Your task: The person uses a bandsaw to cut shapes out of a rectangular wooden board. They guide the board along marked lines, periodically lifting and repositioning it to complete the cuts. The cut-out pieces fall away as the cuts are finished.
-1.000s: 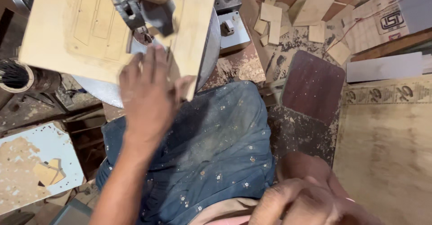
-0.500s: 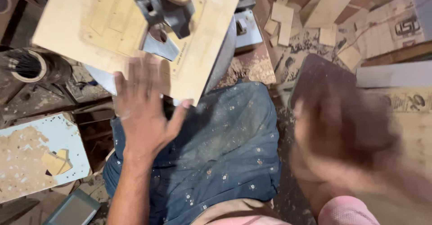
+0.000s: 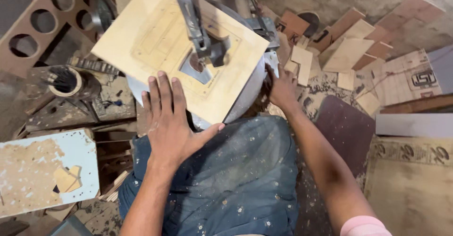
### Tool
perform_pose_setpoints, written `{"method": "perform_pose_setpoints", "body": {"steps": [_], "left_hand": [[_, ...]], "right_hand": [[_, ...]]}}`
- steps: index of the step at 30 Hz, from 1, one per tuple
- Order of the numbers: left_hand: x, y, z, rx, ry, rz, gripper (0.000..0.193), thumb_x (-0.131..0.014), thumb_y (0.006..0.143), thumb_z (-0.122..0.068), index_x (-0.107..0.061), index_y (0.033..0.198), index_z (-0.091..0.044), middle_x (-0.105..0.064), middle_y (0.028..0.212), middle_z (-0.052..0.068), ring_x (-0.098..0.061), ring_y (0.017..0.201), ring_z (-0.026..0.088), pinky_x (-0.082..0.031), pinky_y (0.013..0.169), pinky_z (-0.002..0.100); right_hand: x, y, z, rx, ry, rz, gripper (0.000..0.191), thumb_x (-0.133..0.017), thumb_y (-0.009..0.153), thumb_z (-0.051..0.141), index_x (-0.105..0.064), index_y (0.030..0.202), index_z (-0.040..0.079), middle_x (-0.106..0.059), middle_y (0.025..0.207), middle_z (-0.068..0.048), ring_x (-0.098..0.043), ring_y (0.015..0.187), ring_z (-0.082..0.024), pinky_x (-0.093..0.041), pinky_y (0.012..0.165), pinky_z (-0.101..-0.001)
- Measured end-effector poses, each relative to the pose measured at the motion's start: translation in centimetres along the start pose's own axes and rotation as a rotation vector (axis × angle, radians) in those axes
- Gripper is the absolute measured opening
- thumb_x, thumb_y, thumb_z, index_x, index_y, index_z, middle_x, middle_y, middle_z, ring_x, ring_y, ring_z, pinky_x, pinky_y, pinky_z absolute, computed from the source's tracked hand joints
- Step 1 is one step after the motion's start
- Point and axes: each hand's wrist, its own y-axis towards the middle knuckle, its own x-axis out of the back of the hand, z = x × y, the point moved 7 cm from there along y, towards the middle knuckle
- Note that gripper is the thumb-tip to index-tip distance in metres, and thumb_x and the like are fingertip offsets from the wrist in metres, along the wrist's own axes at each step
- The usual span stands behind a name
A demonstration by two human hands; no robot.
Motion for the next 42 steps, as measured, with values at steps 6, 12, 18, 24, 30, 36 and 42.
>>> {"method": "perform_pose_setpoints", "body": {"steps": [6, 12, 18, 24, 30, 36, 42], "left_hand": [[0.3, 0.6, 0.4, -0.021, 0.017, 0.018, 0.134, -0.072, 0.068, -0.08, -0.028, 0.155, 0.012, -0.018, 0.163, 0.038, -0.013, 0.154, 0.052, -0.011, 0.122, 0.066], [0.4, 0.6, 0.5, -0.03, 0.03, 0.015, 0.135, -0.07, 0.069, -0.083, -0.026, 0.155, 0.012, -0.018, 0.161, 0.039, -0.012, 0.153, 0.052, -0.008, 0.121, 0.066], [0.9, 0.6, 0.4, -0.049, 0.042, -0.015, 0.136, -0.069, 0.069, -0.083, -0.024, 0.154, 0.012, -0.018, 0.161, 0.04, -0.013, 0.153, 0.052, -0.006, 0.12, 0.069], [0.8, 0.5, 0.3, -0.083, 0.042, -0.063, 0.137, -0.066, 0.072, -0.086, -0.022, 0.156, 0.013, -0.019, 0.161, 0.041, -0.014, 0.153, 0.055, -0.006, 0.121, 0.069], [1.1, 1.7, 1.0, -0.141, 0.122, 0.035, 0.124, -0.056, 0.077, -0.091, -0.039, 0.154, 0.004, -0.03, 0.153, 0.043, -0.023, 0.147, 0.056, -0.009, 0.125, 0.066], [1.6, 4.7, 2.9, -0.241, 0.109, 0.15, 0.104, -0.049, 0.079, -0.089, -0.051, 0.154, -0.017, -0.04, 0.155, 0.032, -0.032, 0.146, 0.05, -0.01, 0.127, 0.064], [1.3, 6.6, 4.1, -0.326, 0.049, 0.07, 0.109, -0.054, 0.07, -0.097, -0.056, 0.149, -0.021, -0.032, 0.164, 0.023, -0.017, 0.152, 0.053, -0.008, 0.122, 0.065]], "right_hand": [[0.8, 0.6, 0.5, -0.04, -0.062, -0.011, 0.059, -0.065, 0.094, 0.035, -0.053, 0.151, 0.028, -0.036, 0.162, -0.018, -0.044, 0.128, -0.049, -0.037, 0.101, -0.0654], [0.4, 1.3, 0.2, -0.092, -0.039, 0.042, 0.064, -0.072, 0.084, 0.036, -0.059, 0.147, 0.029, -0.037, 0.162, -0.014, -0.045, 0.129, -0.049, -0.04, 0.103, -0.065], [5.3, 1.2, 1.6, -0.105, 0.538, -0.258, 0.024, -0.063, 0.114, 0.03, -0.072, 0.122, 0.008, -0.072, 0.122, -0.016, -0.066, 0.111, -0.033, -0.052, 0.097, -0.0432], [15.9, -4.3, 10.9, 0.344, 0.59, -0.612, 0.027, -0.061, 0.102, 0.01, -0.063, 0.127, 0.003, -0.065, 0.132, -0.018, -0.059, 0.129, -0.038, -0.044, 0.114, -0.0459], [16.1, -4.6, 19.1, 0.608, 0.174, -0.234, 0.053, -0.058, 0.1, 0.027, -0.053, 0.148, 0.004, -0.047, 0.154, -0.026, -0.037, 0.147, -0.044, -0.017, 0.123, -0.0585], [15.1, -3.3, 18.5, 0.523, 0.132, -0.221, 0.045, -0.053, 0.105, 0.029, -0.053, 0.144, 0.008, -0.037, 0.165, -0.026, -0.033, 0.154, -0.042, -0.016, 0.128, -0.0574], [13.4, -2.1, 18.6, 0.426, 0.04, -0.191, 0.029, -0.052, 0.105, 0.03, -0.061, 0.121, 0.007, -0.033, 0.168, -0.024, -0.03, 0.157, -0.04, -0.017, 0.128, -0.0572]]}}
